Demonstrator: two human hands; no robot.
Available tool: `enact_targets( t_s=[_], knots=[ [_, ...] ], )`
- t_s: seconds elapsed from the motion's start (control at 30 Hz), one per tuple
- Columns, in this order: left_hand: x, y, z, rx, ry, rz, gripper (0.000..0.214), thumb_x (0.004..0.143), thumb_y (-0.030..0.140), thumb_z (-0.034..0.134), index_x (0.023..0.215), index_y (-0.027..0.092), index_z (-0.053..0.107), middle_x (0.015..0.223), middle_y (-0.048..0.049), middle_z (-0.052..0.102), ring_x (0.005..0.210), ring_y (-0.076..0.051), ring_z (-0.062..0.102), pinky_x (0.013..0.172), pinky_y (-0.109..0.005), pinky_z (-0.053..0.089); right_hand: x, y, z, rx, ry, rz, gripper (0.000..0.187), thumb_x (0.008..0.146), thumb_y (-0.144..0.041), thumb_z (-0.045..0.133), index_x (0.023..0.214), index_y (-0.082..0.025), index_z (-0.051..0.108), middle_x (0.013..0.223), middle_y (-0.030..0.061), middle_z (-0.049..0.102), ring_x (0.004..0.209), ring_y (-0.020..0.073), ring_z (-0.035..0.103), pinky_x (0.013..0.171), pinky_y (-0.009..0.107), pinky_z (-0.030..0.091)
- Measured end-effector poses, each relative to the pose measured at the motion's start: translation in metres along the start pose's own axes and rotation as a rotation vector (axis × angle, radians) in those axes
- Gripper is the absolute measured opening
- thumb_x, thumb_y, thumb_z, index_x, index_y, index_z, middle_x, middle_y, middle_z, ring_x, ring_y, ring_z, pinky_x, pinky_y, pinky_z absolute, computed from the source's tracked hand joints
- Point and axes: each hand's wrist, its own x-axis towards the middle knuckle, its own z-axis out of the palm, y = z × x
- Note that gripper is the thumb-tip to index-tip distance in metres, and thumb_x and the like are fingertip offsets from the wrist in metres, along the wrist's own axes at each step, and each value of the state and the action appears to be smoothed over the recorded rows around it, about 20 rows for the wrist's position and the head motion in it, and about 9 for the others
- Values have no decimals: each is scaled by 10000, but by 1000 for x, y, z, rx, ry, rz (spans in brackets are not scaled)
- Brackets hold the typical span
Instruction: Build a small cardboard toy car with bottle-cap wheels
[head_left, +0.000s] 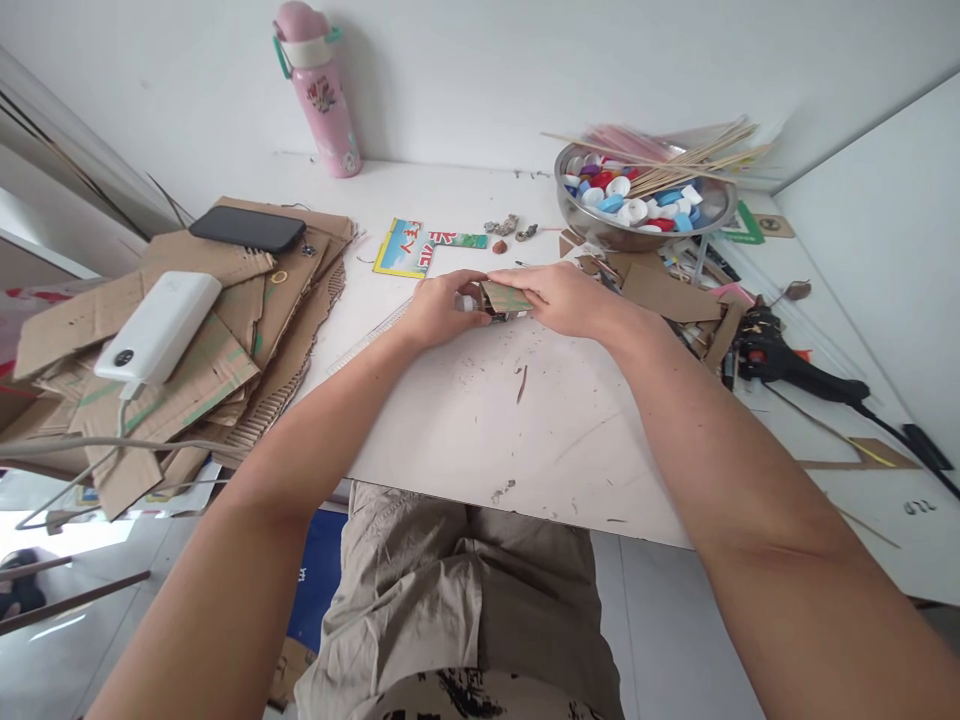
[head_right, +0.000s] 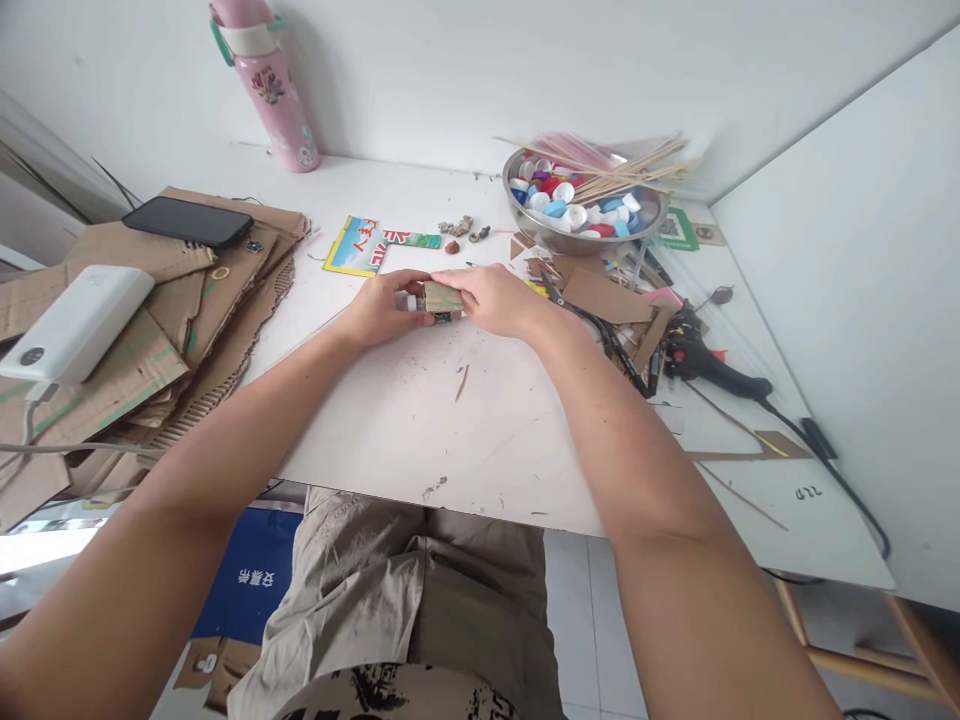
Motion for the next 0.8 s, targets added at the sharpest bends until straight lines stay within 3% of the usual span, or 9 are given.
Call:
enact_targets(
  t_s=[0.23, 0.37, 0.57, 0.67, 0.8],
  knots=[
    [1, -3, 2, -59, 24, -39, 497, 708, 158, 930, 1140, 265, 711, 1149, -44, 900, 1094, -256, 792, 1082, -431, 597, -4, 4, -1, 3, -14, -25, 664, 858, -79, 712, 1450, -339, 860, 1510, -11, 829, 1446, 352, 780, 1285, 500, 606],
    [1, -2, 3, -61, 37, -41, 452, 705, 189, 926, 1022, 270, 613, 1180, -72, 890, 1186, -296, 807, 1106, -468, 598, -9, 6, -5, 1, -60, -58, 666, 906, -147, 736, 1541, -336, 798, 1644, 2, 745, 1546, 356, 707, 1337, 527, 571],
    [1, -1, 3, -81, 33, -3, 360, 706, 249, 911, 885, 261, 599, 1161, -65, 876, 1225, -310, 814, 1103, -447, 605, -14, 9, -4, -14, -109, -97, 686, 1013, -169, 606, 1679, -315, 686, 1772, 21, 627, 1671, 318, 582, 1421, 571, 473],
    [2, -2, 3, -116, 30, -2, 340, 706, 247, 910, 890, 260, 623, 1118, -43, 870, 1210, -300, 817, 1088, -428, 602, -16, 11, -2, -2, -93, -111, 647, 1054, -199, 576, 1682, -310, 685, 1763, 37, 645, 1660, 315, 596, 1423, 567, 462],
    [3, -2, 4, -152, 41, 10, 320, 724, 249, 910, 909, 256, 649, 1038, -9, 841, 1087, -248, 803, 1009, -378, 598, -18, 12, -1, 21, -14, -93, 578, 1047, -253, 658, 1605, -368, 755, 1663, 46, 735, 1579, 335, 670, 1358, 550, 538]
  ],
)
